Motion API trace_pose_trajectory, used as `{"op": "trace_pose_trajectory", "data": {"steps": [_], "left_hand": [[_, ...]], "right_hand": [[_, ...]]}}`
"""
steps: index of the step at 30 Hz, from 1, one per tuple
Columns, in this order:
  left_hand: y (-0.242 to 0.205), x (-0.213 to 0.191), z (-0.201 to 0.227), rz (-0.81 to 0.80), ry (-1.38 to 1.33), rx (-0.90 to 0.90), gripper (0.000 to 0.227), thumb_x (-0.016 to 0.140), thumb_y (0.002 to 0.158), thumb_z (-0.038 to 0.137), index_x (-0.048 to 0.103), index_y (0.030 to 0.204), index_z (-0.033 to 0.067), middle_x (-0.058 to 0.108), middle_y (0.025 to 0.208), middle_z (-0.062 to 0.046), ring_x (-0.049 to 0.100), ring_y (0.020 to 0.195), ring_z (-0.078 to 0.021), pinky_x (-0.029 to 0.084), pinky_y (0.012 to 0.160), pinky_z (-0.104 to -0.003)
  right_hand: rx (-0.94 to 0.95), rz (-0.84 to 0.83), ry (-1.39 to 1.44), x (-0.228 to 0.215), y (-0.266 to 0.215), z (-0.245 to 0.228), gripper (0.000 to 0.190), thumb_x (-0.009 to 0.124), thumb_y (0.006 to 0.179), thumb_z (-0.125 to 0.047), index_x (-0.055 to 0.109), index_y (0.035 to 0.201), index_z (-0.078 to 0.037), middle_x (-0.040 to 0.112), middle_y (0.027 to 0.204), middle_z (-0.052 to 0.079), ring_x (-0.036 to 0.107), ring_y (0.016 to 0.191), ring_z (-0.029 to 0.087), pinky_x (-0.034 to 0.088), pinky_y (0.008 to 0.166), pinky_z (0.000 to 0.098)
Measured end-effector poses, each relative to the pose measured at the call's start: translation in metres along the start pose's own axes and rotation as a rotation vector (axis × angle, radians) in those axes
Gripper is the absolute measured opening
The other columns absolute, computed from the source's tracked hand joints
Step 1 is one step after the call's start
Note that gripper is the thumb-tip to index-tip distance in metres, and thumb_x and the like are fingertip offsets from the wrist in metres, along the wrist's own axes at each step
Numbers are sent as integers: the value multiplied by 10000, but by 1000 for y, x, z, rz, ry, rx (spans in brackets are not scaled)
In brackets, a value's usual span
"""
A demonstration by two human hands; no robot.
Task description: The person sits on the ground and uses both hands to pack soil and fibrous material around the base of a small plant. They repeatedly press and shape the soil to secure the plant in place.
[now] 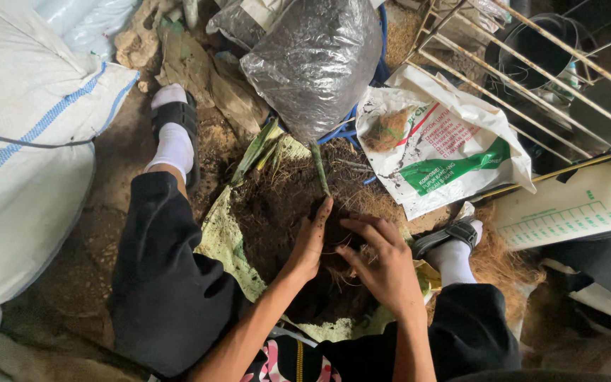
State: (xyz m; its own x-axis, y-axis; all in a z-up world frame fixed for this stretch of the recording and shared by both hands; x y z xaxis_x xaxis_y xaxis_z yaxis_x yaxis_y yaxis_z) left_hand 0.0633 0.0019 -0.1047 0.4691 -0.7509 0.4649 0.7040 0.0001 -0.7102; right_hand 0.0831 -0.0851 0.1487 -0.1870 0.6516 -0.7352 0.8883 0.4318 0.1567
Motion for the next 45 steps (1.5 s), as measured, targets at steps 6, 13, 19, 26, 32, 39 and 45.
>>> {"op": "trace_pose_trajectory", "data": {"steps": [6,13,19,26,32,39,45], "left_hand": [[-32,32,37,-326,-60,310,287,811,944,189,708,1121,-13,731,1057,-81,690,962,-161,570,841,-291],[-51,37,37,-305,182,176,683,815,862,328,474,1395,69,538,1396,-149,522,1264,-243,448,1055,-462],[-49,23,26,-157,-1,-114,1059,527,793,754,112,1648,286,123,1729,8,197,1534,-223,222,1184,-509],[-44,22,35,-171,-90,95,718,631,947,466,416,1532,110,518,1491,-80,513,1341,-219,436,1096,-406],[-60,22,63,-232,252,399,509,676,979,359,570,1356,35,645,1258,-89,600,1190,-201,501,1008,-359],[-104,44,108,-36,747,1237,507,694,1008,411,613,1329,27,599,1437,-191,574,1331,-265,468,1120,-418],[-90,38,88,-108,731,1044,254,711,981,328,749,882,97,771,792,-45,737,674,-134,590,674,-302]], "right_hand": [[187,49,17,-3,1,30,224,753,848,-85,775,1070,-97,747,1102,81,753,988,292,592,844,366],[214,128,317,-22,-14,47,239,735,928,-69,736,1159,-8,757,1109,102,728,987,185,562,853,307],[428,101,632,-5,-24,69,320,662,972,-100,671,1269,19,721,1237,111,646,977,148,529,816,315],[226,149,581,40,-11,45,584,565,1032,-143,329,1544,9,453,1531,204,427,1442,282,324,1169,394],[500,172,773,77,-10,90,439,468,1071,-259,543,1437,-28,634,1344,206,584,1244,286,447,1068,379],[985,135,1280,147,-48,126,599,382,938,-526,617,1340,-150,660,1236,-1,641,1078,131,544,840,382],[539,222,1112,164,-44,131,765,327,1203,-594,733,1029,31,637,877,115,528,755,176,492,666,342]]}}
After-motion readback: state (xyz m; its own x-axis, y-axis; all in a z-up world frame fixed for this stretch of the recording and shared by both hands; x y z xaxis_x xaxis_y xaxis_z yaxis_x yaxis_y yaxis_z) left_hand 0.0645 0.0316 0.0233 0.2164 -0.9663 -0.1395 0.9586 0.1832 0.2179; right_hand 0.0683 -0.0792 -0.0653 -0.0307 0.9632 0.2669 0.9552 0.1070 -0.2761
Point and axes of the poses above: each hand's wrist, its own y-axis towards the middle knuckle, its own x-axis out of the palm, z = x × y, the point moved 9 cm from there along y, towards the middle knuckle
